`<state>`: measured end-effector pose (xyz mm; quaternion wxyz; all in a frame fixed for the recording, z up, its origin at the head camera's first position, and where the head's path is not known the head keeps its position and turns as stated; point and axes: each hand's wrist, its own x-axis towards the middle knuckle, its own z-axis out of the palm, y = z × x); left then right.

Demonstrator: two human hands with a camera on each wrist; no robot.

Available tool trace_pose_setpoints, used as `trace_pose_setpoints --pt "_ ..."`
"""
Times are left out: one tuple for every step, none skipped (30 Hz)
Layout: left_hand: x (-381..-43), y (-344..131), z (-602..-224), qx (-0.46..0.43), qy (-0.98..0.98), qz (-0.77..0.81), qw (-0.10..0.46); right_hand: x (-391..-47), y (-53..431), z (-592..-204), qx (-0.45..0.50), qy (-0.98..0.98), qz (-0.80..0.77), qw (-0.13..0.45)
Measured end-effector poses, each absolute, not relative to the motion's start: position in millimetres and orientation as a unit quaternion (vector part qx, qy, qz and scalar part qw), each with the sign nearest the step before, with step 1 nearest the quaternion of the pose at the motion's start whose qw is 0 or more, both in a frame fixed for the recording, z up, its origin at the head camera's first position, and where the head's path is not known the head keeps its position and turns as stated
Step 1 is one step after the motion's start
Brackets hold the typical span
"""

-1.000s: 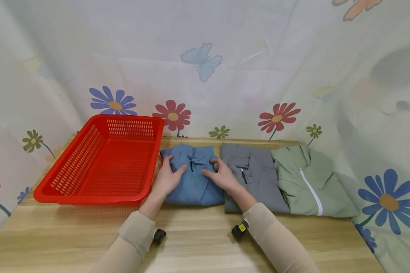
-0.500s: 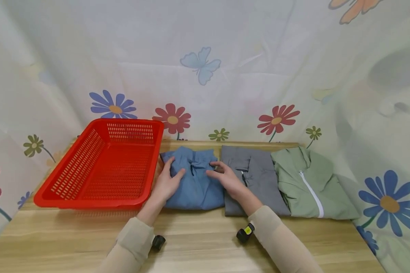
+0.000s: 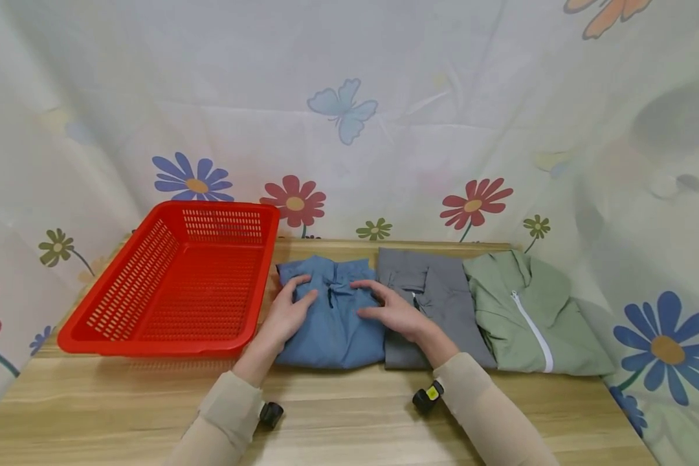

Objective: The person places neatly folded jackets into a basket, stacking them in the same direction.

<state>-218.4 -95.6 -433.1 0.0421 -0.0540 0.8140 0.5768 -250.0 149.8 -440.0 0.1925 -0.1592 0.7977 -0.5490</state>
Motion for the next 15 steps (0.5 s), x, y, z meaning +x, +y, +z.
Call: trace_pose_setpoints --pt "-218 -96 -433 -0.053 0.814 0.577 0.042 -250 149 -440 -0.157 0.804 -0.542 0.186" --pt "-217 -95 -432 -0.052 0.814 0.576 0.043 -250 149 -439 -0.155 0.81 -0.537 0.178" --pt "-216 -95 -431 -0.051 0.815 0.576 0.045 -249 149 -438 -0.151 0.814 -0.534 0.173" --pt "-216 -95 -429 -0.05 0.815 0.575 0.047 -249 149 -437 -0.149 0.818 -0.53 0.167" --pt "-215 -94 -427 -0.048 0.815 0.575 0.048 -248 148 -436 -0.147 0.82 -0.528 0.162" --pt "-214 -94 -425 -0.047 0.813 0.578 0.049 -248 149 -435 -0.148 0.822 -0.527 0.156" --pt "-213 -93 -423 -0.047 0.809 0.583 0.051 -248 149 -434 -0.149 0.823 -0.526 0.152" --pt "-212 -93 -421 -0.045 0.805 0.589 0.051 -248 149 -433 -0.152 0.824 -0.526 0.147" --pt "-211 -93 -418 -0.044 0.8 0.596 0.051 -248 150 -432 -0.153 0.825 -0.525 0.144" --pt "-210 -94 -416 -0.041 0.794 0.604 0.051 -248 150 -431 -0.154 0.826 -0.524 0.14" --pt "-209 -94 -414 -0.037 0.788 0.612 0.05 -249 150 -430 -0.158 0.826 -0.524 0.136" --pt "-209 -95 -412 -0.031 0.784 0.619 0.048 -249 151 -429 -0.161 0.826 -0.524 0.132" --pt "-208 -96 -411 -0.026 0.78 0.624 0.048 -250 151 -428 -0.164 0.826 -0.523 0.13" --pt "-207 -97 -409 -0.019 0.776 0.629 0.047 -250 151 -427 -0.168 0.825 -0.524 0.127" --pt "-206 -98 -407 -0.013 0.771 0.634 0.047 -250 151 -426 -0.17 0.824 -0.525 0.127"
